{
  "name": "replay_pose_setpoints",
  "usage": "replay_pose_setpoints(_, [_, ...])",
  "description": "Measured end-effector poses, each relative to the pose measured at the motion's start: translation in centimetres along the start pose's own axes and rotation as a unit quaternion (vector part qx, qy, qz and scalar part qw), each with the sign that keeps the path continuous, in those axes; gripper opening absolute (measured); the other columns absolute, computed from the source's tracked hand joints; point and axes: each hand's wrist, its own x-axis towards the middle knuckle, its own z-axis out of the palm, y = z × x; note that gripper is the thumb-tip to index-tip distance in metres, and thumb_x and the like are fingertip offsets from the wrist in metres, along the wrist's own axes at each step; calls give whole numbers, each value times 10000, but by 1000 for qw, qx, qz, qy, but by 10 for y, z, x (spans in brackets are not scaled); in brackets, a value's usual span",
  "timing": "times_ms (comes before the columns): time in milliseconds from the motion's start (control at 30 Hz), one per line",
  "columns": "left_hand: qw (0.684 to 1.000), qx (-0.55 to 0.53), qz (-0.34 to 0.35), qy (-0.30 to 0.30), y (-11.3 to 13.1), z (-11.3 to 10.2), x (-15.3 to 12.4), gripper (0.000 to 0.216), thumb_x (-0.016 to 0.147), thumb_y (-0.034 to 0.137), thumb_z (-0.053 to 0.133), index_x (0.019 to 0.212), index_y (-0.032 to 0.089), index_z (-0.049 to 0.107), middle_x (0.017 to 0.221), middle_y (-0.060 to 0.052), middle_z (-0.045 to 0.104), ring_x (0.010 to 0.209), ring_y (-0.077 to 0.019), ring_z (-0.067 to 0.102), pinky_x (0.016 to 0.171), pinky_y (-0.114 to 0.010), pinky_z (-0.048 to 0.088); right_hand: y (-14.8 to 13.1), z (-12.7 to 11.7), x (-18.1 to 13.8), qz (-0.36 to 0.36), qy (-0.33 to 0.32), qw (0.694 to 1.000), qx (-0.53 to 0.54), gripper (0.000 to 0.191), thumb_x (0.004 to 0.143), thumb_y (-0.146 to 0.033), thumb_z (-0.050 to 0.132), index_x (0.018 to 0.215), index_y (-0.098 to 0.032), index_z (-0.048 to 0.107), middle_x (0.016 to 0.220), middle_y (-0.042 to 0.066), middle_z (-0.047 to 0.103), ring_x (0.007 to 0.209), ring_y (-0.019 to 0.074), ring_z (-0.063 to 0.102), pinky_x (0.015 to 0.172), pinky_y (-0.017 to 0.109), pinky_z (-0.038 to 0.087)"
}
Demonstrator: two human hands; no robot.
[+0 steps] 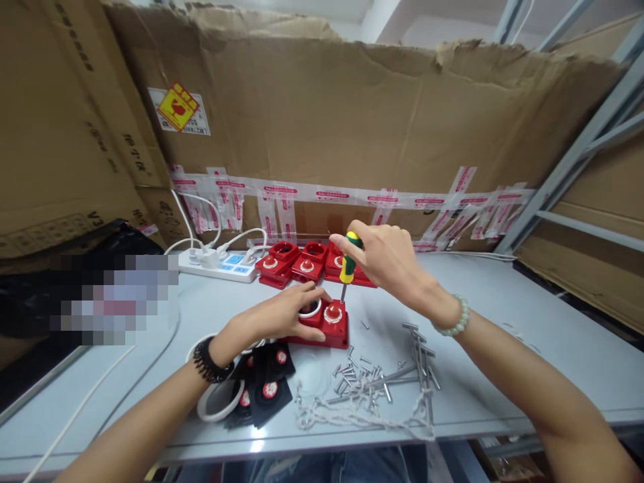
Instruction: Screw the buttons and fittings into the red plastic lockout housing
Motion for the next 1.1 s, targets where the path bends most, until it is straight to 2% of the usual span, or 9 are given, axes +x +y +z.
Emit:
replay_pose_setpoints(133, [1000, 7, -1, 3, -1, 1, -1, 535, 748, 508, 663, 1197, 266, 503, 1078, -51, 502, 975, -249, 517, 838, -340, 411, 14, -16, -8, -151, -112, 965, 181, 437, 962, -374, 305, 1365, -207, 344, 1141, 91, 629, 907, 177, 600, 736, 295, 401])
replay_pose_setpoints(233, [1000, 6, -2, 1, -1, 1, -1, 532, 753, 511, 655, 1199, 267, 498, 1094, -56, 502, 978, -251, 515, 838, -338, 407, 20, -24, -8, -190, -160, 940, 232, 360, 952, -347, 357, 1282, -222, 427, 964, 38, 668, 724, 128, 579, 674, 262, 398])
replay_pose_setpoints(367, [1000, 1, -4, -2, 0, 0, 0, 512, 750, 511, 654, 1167, 252, 509, 1107, -60, 507, 978, -252, 516, 835, -333, 404, 12, -15, -1, -115, -62, 986, 106, 341, 866, -480, 502, 962, -166, 593, 588, -9, 586, 480, 105, 423, 515, 255, 280])
replay_pose_setpoints(467, [1000, 0, -2, 0, 0, 0, 1, 515, 743, 517, 657, 1163, 255, 513, 1110, -58, 508, 987, -253, 516, 839, -334, 405, 2, 2, 2, -17, 51, 999, 7, 385, 847, -530, 480, 819, -166, 602, 541, 9, 565, 461, 115, 401, 487, 268, 206])
replay_pose_setpoints(600, [1000, 0, -7, 0, 0, 0, 1, 535, 738, 528, 658, 1174, 255, 510, 1105, -57, 507, 997, -255, 510, 843, -334, 407, 1, 13, 1, 47, 79, 995, -30, 465, 882, -554, 369, 729, -187, 612, 534, 31, 580, 491, 148, 466, 495, 280, 199])
replay_pose_setpoints(733, [1000, 2, -1, 5, -2, 1, 0, 552, 741, 542, 648, 1194, 261, 504, 1095, -54, 510, 983, -258, 514, 845, -340, 404, 9, -1, -5, -37, 0, 991, 132, 410, 921, -497, 336, 1074, -209, 584, 846, 49, 677, 686, 165, 575, 603, 286, 358])
replay_pose_setpoints(867, [1000, 3, 5, 8, -3, 1, -1, 541, 750, 540, 643, 1198, 270, 503, 1071, -55, 504, 960, -254, 519, 827, -344, 411, 18, -24, -8, -161, -149, 938, 268, 388, 927, -344, 381, 1301, -238, 390, 1162, 71, 597, 888, 156, 573, 733, 290, 419])
replay_pose_setpoints(967, [1000, 3, 3, 4, -2, 1, -1, 530, 756, 528, 642, 1195, 265, 503, 1064, -55, 502, 949, -251, 522, 815, -344, 417, 22, -32, -5, -174, -240, 921, 254, 347, 942, -355, 352, 1258, -224, 411, 925, 37, 653, 691, 134, 555, 628, 268, 407])
replay_pose_setpoints(1100, [1000, 5, -2, 3, 1, 0, 0, 530, 752, 520, 651, 1187, 254, 506, 1054, -55, 504, 942, -250, 526, 814, -342, 421, 13, -16, -2, -107, -115, 983, 97, 358, 918, -472, 386, 987, -165, 558, 630, 22, 603, 532, 140, 477, 519, 268, 301])
